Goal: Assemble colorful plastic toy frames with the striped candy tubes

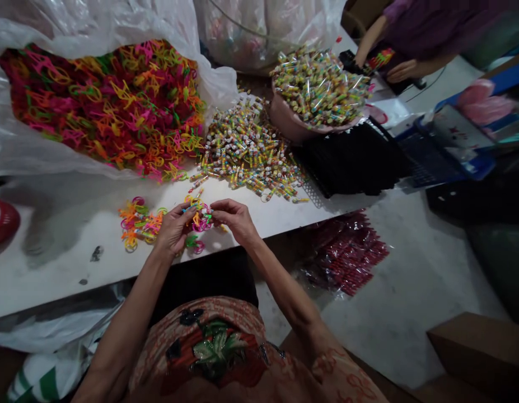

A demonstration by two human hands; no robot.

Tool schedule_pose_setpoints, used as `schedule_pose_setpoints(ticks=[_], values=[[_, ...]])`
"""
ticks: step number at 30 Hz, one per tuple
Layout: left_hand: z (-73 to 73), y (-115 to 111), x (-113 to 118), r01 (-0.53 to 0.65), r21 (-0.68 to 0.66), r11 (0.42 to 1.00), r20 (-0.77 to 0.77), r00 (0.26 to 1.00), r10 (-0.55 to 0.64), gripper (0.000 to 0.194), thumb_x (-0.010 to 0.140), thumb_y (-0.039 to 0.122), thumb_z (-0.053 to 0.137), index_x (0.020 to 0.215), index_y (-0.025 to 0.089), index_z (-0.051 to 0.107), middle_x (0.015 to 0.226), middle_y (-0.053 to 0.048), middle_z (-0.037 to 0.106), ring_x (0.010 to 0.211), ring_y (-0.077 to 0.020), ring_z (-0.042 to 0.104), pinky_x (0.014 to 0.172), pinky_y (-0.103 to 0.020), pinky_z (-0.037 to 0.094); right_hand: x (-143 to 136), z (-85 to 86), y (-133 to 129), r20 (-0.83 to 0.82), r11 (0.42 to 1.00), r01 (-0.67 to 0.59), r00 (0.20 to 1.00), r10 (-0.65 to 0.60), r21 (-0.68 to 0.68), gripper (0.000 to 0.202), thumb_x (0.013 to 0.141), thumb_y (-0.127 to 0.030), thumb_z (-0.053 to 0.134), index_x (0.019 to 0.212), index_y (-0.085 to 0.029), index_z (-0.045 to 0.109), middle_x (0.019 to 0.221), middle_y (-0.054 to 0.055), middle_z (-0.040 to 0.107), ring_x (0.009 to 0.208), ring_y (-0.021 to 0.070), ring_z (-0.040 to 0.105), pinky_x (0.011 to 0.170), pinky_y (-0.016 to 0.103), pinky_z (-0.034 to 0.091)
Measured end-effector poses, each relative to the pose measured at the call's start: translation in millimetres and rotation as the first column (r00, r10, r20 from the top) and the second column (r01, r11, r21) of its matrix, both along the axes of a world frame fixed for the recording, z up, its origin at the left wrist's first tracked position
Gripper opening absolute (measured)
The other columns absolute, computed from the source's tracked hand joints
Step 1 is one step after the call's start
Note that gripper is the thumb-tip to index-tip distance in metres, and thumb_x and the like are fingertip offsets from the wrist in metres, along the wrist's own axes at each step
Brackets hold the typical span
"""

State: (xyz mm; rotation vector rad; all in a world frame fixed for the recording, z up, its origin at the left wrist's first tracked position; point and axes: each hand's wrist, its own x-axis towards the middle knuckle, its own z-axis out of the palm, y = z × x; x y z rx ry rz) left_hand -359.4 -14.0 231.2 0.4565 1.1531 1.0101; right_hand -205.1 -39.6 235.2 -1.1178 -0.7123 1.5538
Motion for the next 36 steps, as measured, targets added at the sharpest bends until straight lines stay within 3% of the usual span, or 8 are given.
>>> schedule_pose_setpoints(ticks=[3,8,13,21,24,28,32,36], values=[[0.3,-1.3,1.7,-0.014,0.03,0.999,0.013,1.0,0.014,0.035,0.055,0.022,0.087,0.084,0.017,0.066,0.068,0.002,0.069,0.056,-0.0096,0.063,0.051,-0.019,0.051,-6.3,2.8,-3.1,0.046,1.0,0.017,0.999,-0.018,0.026,0.029,0.06,-0.037,0.083,0.078,-0.018,0.072,0.066,-0.002,0.068,0.058,0.0114,0.063,0.061,0.027,0.055],[-0.2,-4.9,7.7,-0.031,0.084,0.996,0.049,0.998,0.027,0.047,0.045,0.032,0.092,0.081,0.016,0.067,0.061,0.004,0.066,0.048,-0.0079,0.058,0.044,-0.017,0.044,-17.5,2.6,-9.2,0.119,0.986,0.149,0.98,-0.158,0.078,0.029,0.059,-0.039,0.084,0.076,-0.017,0.073,0.069,0.0,0.071,0.062,0.0132,0.066,0.061,0.026,0.056],[-3.5,-9.3,15.4,-0.101,0.251,0.963,-0.052,0.992,0.118,0.048,0.052,0.046,0.087,0.084,0.016,0.068,0.058,0.005,0.063,0.045,-0.007,0.055,0.044,-0.017,0.044,-26.2,0.8,-13.6,0.147,0.957,0.281,0.946,-0.288,0.065,0.027,0.063,-0.039,0.081,0.077,-0.017,0.075,0.067,0.0,0.071,0.061,0.0139,0.067,0.06,0.027,0.057],[-8.5,-16.3,17.6,-0.087,0.387,0.918,-0.25,0.949,0.195,0.042,0.063,0.045,0.081,0.089,0.016,0.068,0.057,0.005,0.062,0.047,-0.0076,0.054,0.045,-0.018,0.041,-36.2,-5.0,-17.0,0.157,0.935,0.349,0.922,-0.354,0.059,0.026,0.063,-0.04,0.082,0.074,-0.018,0.076,0.067,0.001,0.071,0.058,0.0115,0.06,0.059,0.027,0.052],[-7.7,-15.2,14.6,-0.123,0.343,0.931,-0.194,0.961,0.199,0.041,0.059,0.045,0.082,0.084,0.016,0.067,0.058,0.005,0.062,0.047,-0.0069,0.053,0.046,-0.018,0.041,-31.4,-5.9,-15.5,0.111,0.957,0.28,0.952,-0.287,0.076,0.025,0.062,-0.039,0.083,0.075,-0.018,0.077,0.067,0.0,0.07,0.055,0.0097,0.058,0.056,0.025,0.05],[-2.6,-11.7,4.9,0.005,0.198,0.98,-0.073,0.997,0.01,0.046,0.05,0.045,0.086,0.078,0.016,0.066,0.049,0.008,0.054,0.039,-0.0055,0.045,0.041,-0.018,0.036,-12.6,-1.1,-8.3,0.104,0.988,0.031,0.993,-0.047,0.15,0.025,0.06,-0.038,0.085,0.072,-0.019,0.077,0.067,0.0,0.067,0.054,0.0093,0.057,0.052,0.024,0.049],[-2.2,-9.9,-2.8,0.122,0.138,0.983,-0.129,0.986,-0.104,0.047,0.045,0.044,0.087,0.075,0.015,0.065,0.047,0.006,0.054,0.038,-0.0061,0.043,0.039,-0.018,0.033,-4.9,-1.3,-5.3,0.183,0.963,-0.149,0.977,0.109,0.224,0.025,0.065,-0.041,0.083,0.073,-0.018,0.077,0.069,0.001,0.067,0.054,0.0091,0.057,0.051,0.024,0.049],[-9.1,-7.9,-13.2,0.198,0.143,0.97,-0.256,0.954,-0.157,0.051,0.05,0.052,0.082,0.08,0.014,0.066,0.05,0.005,0.055,0.04,-0.0078,0.044,0.042,-0.02,0.032,-10.5,-13.7,-10.4,0.286,0.948,-0.213,0.948,0.142,0.235,0.029,0.073,-0.046,0.076,0.08,-0.018,0.077,0.074,0.002,0.068,0.054,0.0095,0.057,0.052,0.025,0.049]])
